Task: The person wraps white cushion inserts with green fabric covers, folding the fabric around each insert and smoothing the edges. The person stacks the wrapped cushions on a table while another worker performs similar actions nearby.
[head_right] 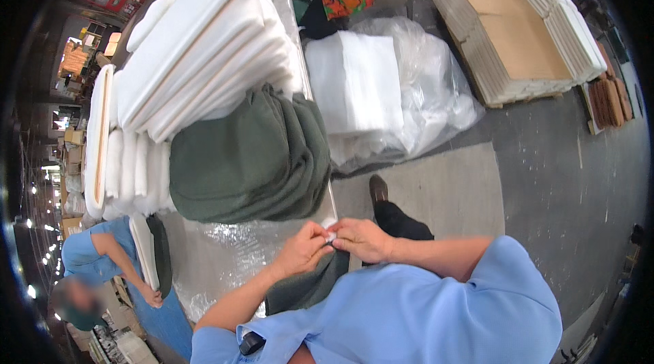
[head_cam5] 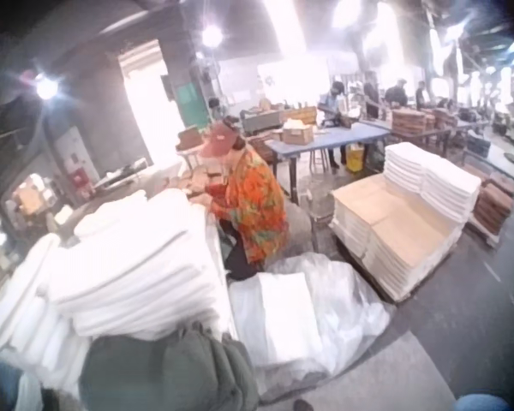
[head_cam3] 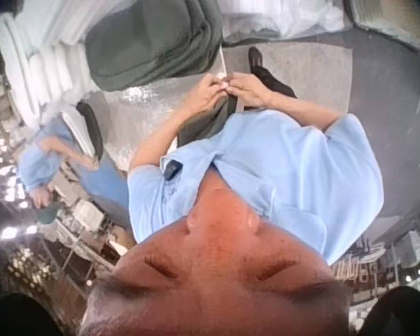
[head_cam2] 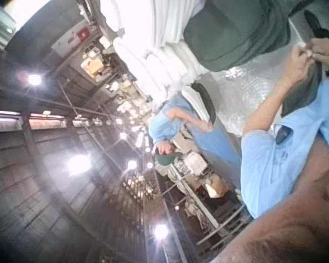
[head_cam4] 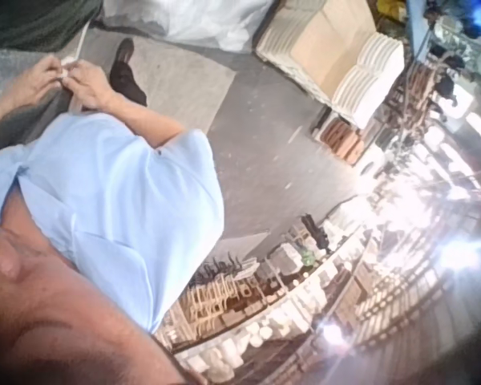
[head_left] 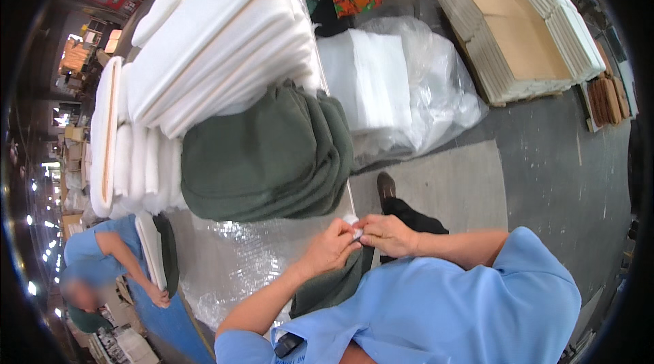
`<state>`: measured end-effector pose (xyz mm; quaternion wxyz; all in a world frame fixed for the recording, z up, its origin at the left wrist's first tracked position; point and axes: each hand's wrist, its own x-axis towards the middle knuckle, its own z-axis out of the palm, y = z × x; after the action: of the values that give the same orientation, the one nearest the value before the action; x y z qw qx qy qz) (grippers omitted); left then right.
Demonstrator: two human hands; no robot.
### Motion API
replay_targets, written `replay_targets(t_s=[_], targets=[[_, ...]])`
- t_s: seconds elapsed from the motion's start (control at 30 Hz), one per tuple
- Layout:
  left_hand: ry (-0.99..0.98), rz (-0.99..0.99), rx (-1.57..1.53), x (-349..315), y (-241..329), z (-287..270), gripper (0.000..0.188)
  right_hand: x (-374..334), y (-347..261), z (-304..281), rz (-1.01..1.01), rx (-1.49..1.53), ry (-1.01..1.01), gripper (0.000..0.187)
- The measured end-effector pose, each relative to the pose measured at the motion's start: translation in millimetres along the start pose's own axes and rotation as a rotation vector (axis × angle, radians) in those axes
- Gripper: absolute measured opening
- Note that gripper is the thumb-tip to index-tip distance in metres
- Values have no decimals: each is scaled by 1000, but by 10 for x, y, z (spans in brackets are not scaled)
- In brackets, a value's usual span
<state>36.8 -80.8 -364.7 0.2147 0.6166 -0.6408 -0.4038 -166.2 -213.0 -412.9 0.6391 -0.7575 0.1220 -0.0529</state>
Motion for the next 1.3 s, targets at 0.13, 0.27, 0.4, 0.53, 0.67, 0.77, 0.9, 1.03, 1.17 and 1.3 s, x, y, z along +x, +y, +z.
replay_targets(t_s=[0.13,0.27,0.4,0.53,0.67,0.77,0.9,1.03,1.17,1.3], targets=[[64,-65,-252,58,-374,167,25,172,254,50,142,169,25,36],[11,-326,-563,76,-662,360,31,263,390,43,351,409,-47,37],[15,-381,-657,38,-786,471,36,263,542,140,421,715,-64,31],[-12,-402,-690,51,-819,429,36,277,709,257,482,931,-49,23],[-147,-492,-521,145,-835,377,37,186,898,430,610,1124,29,19],[-33,-96,-378,133,-1108,489,37,240,1023,586,675,1196,32,26],[29,-74,-561,85,-975,439,40,331,1081,643,687,1069,120,32],[-84,-314,-424,209,-913,304,45,256,854,527,648,748,111,32],[-116,-468,-307,207,-835,280,55,269,557,673,845,780,357,39],[-87,-463,-309,250,-725,287,61,391,685,822,952,967,452,48]])
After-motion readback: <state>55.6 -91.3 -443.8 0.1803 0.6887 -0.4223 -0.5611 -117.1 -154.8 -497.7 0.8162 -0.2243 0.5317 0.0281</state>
